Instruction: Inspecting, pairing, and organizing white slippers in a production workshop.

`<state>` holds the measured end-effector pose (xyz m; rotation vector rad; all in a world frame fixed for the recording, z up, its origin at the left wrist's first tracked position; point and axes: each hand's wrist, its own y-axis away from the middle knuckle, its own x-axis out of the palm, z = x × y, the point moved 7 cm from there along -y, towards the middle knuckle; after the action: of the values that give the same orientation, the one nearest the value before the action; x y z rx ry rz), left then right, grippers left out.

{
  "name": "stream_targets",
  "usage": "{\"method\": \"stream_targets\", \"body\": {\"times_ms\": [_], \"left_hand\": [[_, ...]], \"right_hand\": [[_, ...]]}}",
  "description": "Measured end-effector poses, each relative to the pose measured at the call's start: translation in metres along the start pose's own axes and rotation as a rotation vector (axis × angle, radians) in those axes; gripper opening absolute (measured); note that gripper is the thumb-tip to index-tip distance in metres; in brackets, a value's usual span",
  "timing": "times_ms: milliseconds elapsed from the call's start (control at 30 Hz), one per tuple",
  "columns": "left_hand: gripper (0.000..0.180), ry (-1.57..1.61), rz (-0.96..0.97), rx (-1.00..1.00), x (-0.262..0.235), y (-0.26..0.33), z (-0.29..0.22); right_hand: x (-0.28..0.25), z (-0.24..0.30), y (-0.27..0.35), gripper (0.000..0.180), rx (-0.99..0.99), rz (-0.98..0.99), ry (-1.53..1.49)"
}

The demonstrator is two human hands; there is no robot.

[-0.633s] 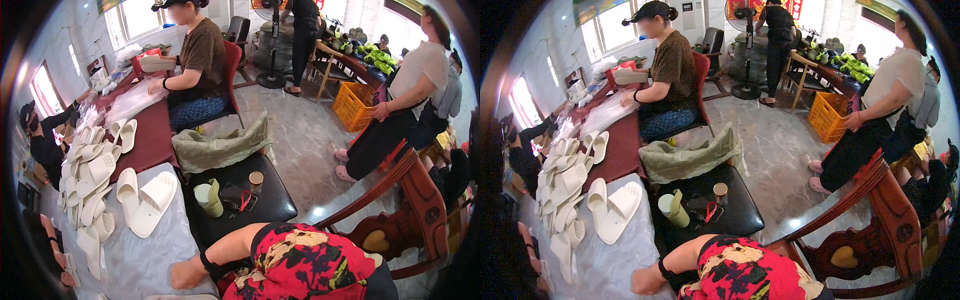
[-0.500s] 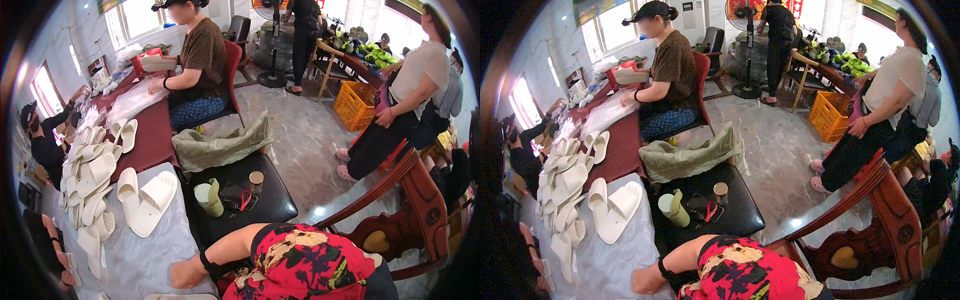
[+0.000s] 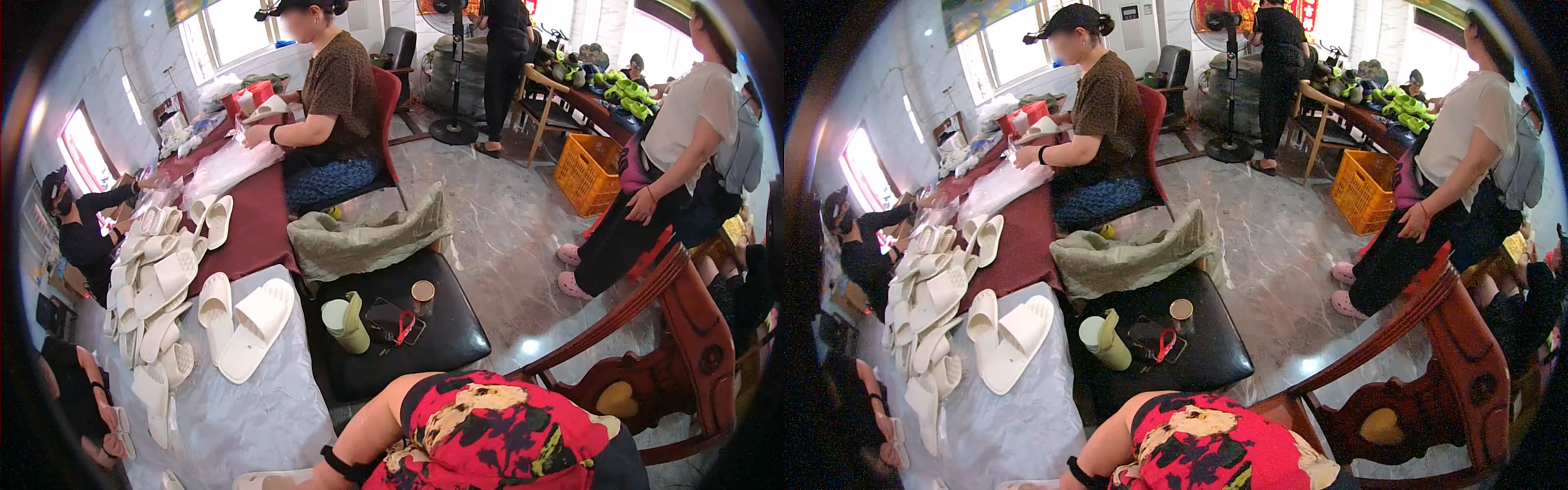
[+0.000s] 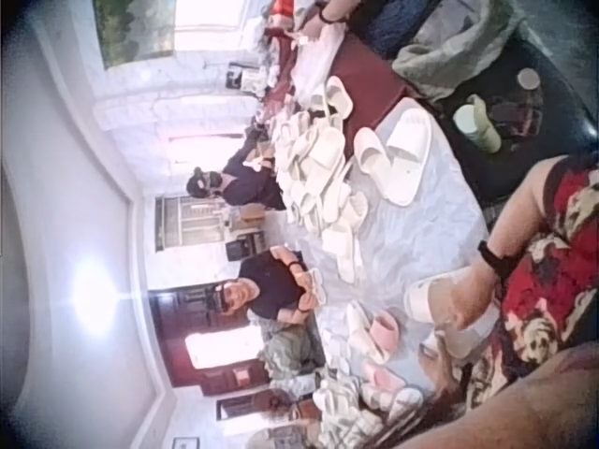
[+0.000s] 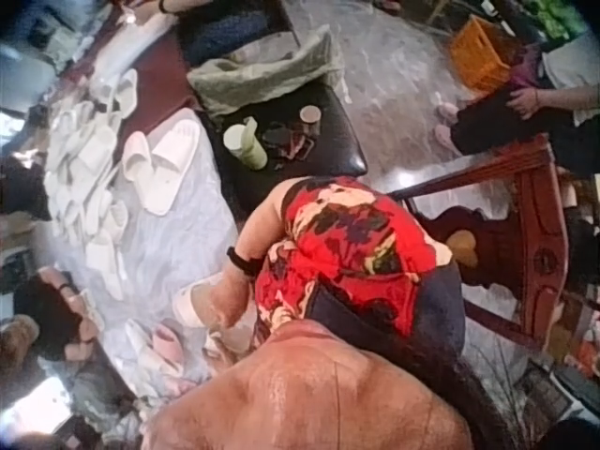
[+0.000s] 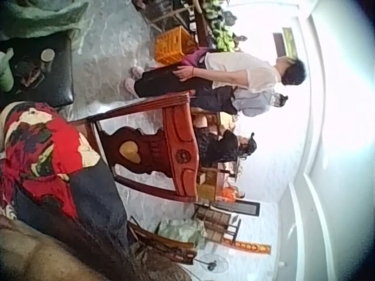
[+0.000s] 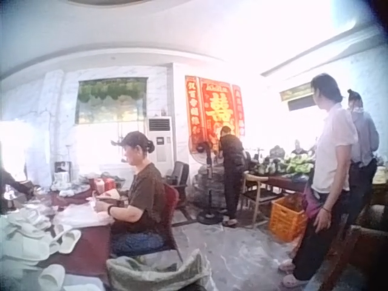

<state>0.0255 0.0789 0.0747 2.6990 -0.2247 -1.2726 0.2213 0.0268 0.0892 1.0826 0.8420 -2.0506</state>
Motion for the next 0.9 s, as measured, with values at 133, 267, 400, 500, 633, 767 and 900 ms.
{"method": "stream_targets", "body": {"times_ms": [133,267,400,500,633,767,900], "left_hand": [[0.068,-0.133,-0.027,0.109,0.003,-0.008,0.009],[0.074,-0.074,0.028,0.054,0.006,-0.003,0.01],[0.08,-0.014,0.08,0.003,0.006,0.003,0.009],[0.075,0.003,-0.052,0.0,0.012,-0.012,0.038],[0.071,0.073,-0.005,-0.075,0.018,-0.016,0.057],[0.066,0.163,0.059,-0.162,0.02,-0.006,0.059],[0.061,0.252,0.144,-0.236,0.031,0.001,0.04]], "right_hand": [[0.037,-0.005,0.006,0.015,-0.33,-0.159,0.001],[0.04,-0.015,0.001,0.015,-0.264,-0.149,0.039],[0.035,-0.02,-0.001,0.015,-0.176,-0.136,0.097],[0.032,-0.028,0.003,0.016,-0.097,-0.122,0.136],[0.034,-0.035,-0.001,0.016,-0.017,-0.093,0.189],[0.05,-0.029,-0.02,0.017,-0.013,-0.274,-0.072],[0.056,-0.025,-0.027,0.018,-0.053,-0.333,-0.033]]}}
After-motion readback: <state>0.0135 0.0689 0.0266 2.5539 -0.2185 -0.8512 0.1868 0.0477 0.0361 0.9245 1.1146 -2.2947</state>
